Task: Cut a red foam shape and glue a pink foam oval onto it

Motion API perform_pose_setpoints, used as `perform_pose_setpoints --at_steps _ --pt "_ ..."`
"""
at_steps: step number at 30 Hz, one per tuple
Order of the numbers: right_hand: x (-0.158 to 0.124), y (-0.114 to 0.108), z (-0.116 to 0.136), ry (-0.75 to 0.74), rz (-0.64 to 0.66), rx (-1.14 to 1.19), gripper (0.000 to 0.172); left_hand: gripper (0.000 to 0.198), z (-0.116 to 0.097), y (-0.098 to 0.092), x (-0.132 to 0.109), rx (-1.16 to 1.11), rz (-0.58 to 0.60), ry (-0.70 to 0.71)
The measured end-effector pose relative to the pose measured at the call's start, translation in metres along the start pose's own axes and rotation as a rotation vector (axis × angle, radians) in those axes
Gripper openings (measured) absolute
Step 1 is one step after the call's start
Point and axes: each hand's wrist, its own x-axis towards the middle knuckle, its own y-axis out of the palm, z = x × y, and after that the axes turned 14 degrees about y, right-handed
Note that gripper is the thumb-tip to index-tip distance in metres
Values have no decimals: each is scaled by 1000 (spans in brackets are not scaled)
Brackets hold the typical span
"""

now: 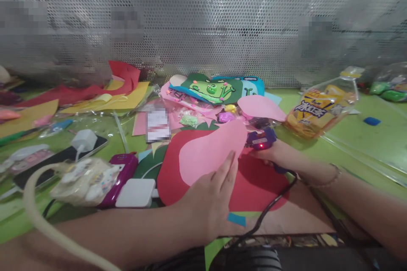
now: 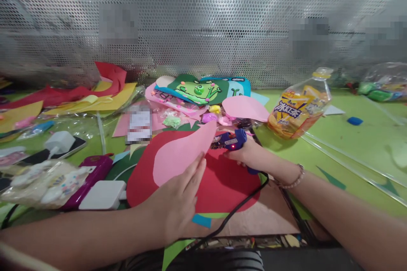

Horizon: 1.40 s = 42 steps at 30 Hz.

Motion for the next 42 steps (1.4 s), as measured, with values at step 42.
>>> perform_pose_setpoints --at_steps 42 --pt "1 -2 -7 -107 49 95 10 17 9 0 -4 214 -111 288"
